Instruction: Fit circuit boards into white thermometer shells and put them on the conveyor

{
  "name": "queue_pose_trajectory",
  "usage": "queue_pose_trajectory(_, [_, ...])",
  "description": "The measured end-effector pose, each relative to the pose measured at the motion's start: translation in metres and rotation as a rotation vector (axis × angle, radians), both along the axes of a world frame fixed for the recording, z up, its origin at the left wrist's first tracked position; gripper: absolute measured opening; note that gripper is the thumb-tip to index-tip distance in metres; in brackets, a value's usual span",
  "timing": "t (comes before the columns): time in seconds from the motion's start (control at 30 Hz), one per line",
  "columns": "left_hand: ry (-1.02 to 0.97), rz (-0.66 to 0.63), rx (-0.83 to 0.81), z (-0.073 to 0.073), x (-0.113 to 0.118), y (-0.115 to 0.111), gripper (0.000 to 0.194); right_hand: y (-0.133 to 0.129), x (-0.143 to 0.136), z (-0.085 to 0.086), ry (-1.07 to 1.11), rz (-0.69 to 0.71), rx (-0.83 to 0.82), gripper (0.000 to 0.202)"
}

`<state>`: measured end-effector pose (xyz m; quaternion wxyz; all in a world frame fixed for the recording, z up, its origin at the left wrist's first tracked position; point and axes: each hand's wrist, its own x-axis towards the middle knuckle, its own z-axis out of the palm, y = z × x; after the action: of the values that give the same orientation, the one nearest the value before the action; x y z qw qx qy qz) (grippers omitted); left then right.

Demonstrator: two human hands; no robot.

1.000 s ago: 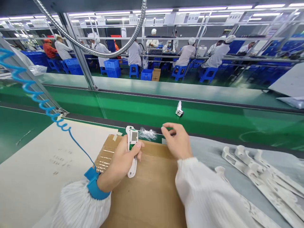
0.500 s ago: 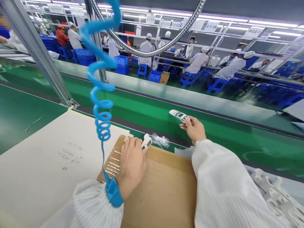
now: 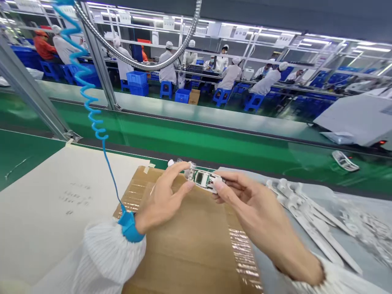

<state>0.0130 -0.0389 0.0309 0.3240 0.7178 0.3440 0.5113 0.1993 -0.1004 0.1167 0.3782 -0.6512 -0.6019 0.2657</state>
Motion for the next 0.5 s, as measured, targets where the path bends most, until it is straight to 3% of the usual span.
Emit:
queue_pose_trajectory(0.17, [-0.008,-0.170,-0.078,0.002,0.004,-0.007,0.035,-0.023,0.002,0.001,0.012,-0.019,0.017,0.052])
queue_pose_trajectory(0.37, [-0.029,-0.293,-0.116,0.010,0.003,-0.011,0.033,-0.029,0.009,0.002,-0.006,0.016,0.099,0.044])
queue_pose_trajectory(0.5, [0.087,-0.489,-0.341,0.013,0.002,-0.013,0.027,-0.022,0.023,-0.004,-0.061,0.081,0.072,0.039])
